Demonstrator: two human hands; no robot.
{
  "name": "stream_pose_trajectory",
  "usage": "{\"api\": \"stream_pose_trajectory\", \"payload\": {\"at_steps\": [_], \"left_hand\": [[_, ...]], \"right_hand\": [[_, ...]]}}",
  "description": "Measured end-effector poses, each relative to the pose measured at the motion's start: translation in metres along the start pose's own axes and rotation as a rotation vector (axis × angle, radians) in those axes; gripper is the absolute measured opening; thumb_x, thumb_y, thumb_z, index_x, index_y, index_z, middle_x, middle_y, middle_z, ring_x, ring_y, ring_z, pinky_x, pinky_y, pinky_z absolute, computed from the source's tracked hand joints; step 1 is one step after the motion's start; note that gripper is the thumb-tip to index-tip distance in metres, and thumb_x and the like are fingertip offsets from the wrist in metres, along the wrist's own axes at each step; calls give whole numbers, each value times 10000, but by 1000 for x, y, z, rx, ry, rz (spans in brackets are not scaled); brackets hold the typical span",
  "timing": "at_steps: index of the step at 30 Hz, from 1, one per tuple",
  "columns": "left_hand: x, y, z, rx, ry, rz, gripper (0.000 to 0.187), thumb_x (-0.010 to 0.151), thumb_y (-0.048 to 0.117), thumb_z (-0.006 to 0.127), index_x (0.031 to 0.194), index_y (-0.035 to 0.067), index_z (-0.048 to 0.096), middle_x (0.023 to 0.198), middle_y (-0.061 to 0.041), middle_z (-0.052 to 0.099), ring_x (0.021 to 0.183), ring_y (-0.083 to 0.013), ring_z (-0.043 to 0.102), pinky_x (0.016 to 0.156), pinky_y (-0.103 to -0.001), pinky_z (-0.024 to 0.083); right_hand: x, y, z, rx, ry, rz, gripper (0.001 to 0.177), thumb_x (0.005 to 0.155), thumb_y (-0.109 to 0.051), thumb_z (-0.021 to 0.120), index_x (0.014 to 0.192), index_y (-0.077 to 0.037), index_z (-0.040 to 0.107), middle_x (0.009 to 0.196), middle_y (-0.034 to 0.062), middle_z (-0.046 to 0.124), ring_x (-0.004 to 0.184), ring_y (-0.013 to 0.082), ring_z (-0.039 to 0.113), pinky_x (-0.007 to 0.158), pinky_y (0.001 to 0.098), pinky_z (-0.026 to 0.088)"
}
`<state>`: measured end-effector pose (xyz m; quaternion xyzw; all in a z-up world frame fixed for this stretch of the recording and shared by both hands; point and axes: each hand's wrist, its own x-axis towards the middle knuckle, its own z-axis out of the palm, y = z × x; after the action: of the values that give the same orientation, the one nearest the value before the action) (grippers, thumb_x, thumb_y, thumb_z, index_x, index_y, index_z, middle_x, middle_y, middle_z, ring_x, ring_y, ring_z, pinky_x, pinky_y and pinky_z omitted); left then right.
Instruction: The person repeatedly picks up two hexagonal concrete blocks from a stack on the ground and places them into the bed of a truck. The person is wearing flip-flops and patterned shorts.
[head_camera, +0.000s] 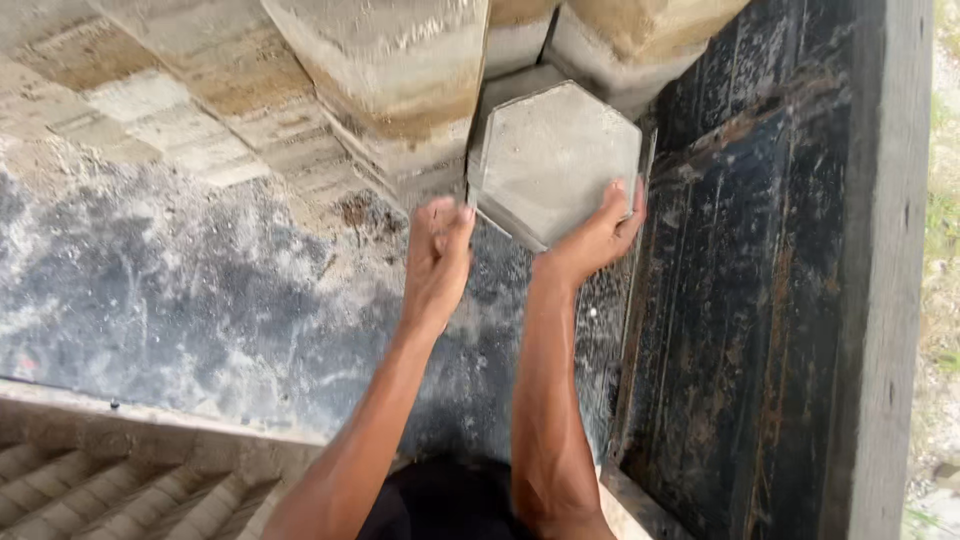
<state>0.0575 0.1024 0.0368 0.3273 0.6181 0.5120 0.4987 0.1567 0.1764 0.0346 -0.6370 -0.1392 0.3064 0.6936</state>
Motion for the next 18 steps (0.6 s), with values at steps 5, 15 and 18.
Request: {"api": "stream_pose_trajectory", "payload": {"at_steps": [5,15,18], "left_hand": [[6,-3,-31,-40,60,8,561,934,367,471,1280,-60,356,1221,-352,395,1117,-441,501,894,-562,447],[-67,-31,-132,-125,152,81,466,954,356,464,1238,-10,408,1011,-190,515,971,-314,584,818,-517,497],[-91,-95,-221,-274,359,12,332,925,293,531,1166,74,467,974,-107,538,918,-191,569,784,-344,516]], "right_hand": [[41,46,58,-77,106,-163,366,796,-324,654,1145,-216,649,1166,112,629,1073,242,603,943,341,455],[-125,47,-18,21,-403,-260,347,917,-128,442,1242,-12,406,1245,217,380,1199,305,351,1049,400,324],[-250,99,-63,-39,-887,-180,325,894,-29,296,1194,-111,391,1134,60,363,1054,150,345,968,321,359]]}}
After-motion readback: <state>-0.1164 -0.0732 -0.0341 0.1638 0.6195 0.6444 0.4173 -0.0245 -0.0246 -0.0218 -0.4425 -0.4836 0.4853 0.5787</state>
